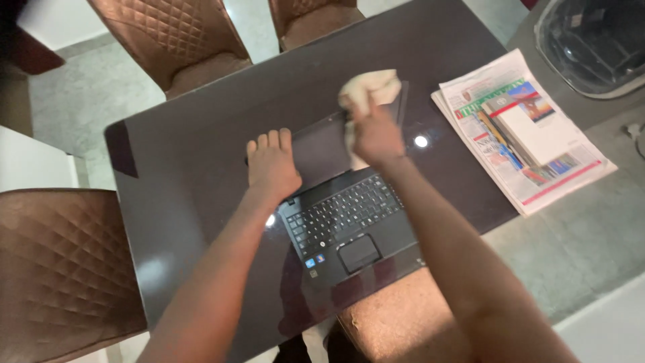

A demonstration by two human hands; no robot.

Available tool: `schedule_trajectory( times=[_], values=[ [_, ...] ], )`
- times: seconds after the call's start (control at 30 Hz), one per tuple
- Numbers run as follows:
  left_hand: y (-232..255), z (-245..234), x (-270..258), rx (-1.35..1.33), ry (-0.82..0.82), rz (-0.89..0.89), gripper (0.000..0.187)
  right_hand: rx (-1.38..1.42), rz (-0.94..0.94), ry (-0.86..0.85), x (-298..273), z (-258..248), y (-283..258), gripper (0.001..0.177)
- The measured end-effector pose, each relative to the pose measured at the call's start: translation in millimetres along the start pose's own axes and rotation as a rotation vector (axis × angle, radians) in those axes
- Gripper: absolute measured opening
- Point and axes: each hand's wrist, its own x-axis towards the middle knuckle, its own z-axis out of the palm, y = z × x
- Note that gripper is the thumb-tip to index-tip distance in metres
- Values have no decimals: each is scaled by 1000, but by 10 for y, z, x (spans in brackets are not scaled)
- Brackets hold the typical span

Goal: Wiping down a glass table, a laptop, and a chair using a cleaning cloth.

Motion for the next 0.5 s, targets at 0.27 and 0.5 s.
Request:
schedule_trajectory(
  times=[0.27, 0.5],
  values=[
    [-46, 75, 58, -82, 40, -8, 80, 45, 163, 39, 295, -192, 415, 69],
    [69, -41, -148, -66, 99, 19, 79, 555, 661, -84, 175, 1159, 1523, 72]
  ],
)
